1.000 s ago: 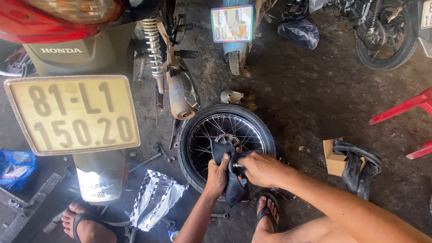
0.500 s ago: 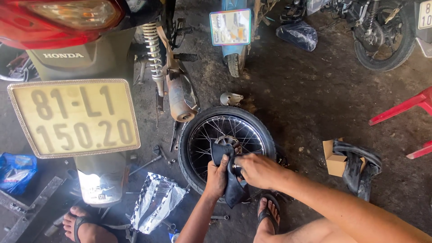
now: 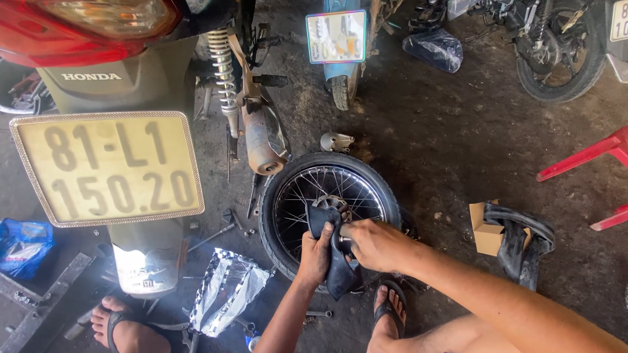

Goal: Replacing or repairing the inner tube of a motorcycle tire.

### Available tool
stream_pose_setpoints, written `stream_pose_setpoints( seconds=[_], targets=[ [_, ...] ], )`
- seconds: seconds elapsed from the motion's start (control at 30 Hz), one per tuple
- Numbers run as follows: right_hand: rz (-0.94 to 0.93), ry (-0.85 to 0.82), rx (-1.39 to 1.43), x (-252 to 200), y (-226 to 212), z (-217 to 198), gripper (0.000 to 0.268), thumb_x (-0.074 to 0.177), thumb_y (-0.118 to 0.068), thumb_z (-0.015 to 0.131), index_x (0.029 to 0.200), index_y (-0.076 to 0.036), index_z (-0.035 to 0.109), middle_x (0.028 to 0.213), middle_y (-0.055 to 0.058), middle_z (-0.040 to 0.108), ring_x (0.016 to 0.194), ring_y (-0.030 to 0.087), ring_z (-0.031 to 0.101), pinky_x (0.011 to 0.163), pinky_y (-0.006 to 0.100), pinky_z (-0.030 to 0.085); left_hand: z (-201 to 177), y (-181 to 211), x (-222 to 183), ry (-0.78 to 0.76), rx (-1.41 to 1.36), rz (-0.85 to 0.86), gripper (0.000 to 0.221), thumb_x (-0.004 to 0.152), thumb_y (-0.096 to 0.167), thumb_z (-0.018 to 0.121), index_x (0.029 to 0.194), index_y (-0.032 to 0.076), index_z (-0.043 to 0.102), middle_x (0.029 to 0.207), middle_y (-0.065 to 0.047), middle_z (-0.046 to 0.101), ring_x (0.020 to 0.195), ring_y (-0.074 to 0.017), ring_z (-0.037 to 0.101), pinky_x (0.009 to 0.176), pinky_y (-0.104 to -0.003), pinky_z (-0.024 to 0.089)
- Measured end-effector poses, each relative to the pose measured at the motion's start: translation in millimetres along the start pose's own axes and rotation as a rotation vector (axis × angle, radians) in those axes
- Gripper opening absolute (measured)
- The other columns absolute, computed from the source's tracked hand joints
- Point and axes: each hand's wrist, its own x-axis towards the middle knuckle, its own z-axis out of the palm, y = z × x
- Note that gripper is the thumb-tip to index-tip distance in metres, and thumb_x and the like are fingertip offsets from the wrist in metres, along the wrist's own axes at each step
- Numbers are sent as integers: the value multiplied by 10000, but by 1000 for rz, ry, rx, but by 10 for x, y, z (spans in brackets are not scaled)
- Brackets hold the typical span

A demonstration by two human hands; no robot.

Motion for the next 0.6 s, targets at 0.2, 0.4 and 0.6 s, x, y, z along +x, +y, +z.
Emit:
stream_pose_setpoints(
  seconds=[0.2,0.4,0.6],
  targets=[
    [16,-18,27,9,-34,-28,493,886,-108,660,1343,33,544,1285,241,623,1010,339,718,838,386,635,-52,-31,8,13,31,22,423,1001,394,608,993,-21,689,725,-86,712,517,-186,685,467,-307,574],
    [34,-72,96,-21,-154,-242,392,913,-250,669,1231,-27,625,1045,164,747,993,307,737,887,432,570,-28,2,26,-17,62,50,430,1024,376,609,1022,-47,682,766,-99,722,556,-182,692,514,-303,582],
    [-105,109,314,207,106,232,329,1006,-338,582,1026,-20,663,872,124,750,826,277,780,748,421,587,-82,177,47,38,-9,12,430,1007,390,595,1047,-29,686,754,-94,715,518,-180,672,471,-306,567]
  ],
)
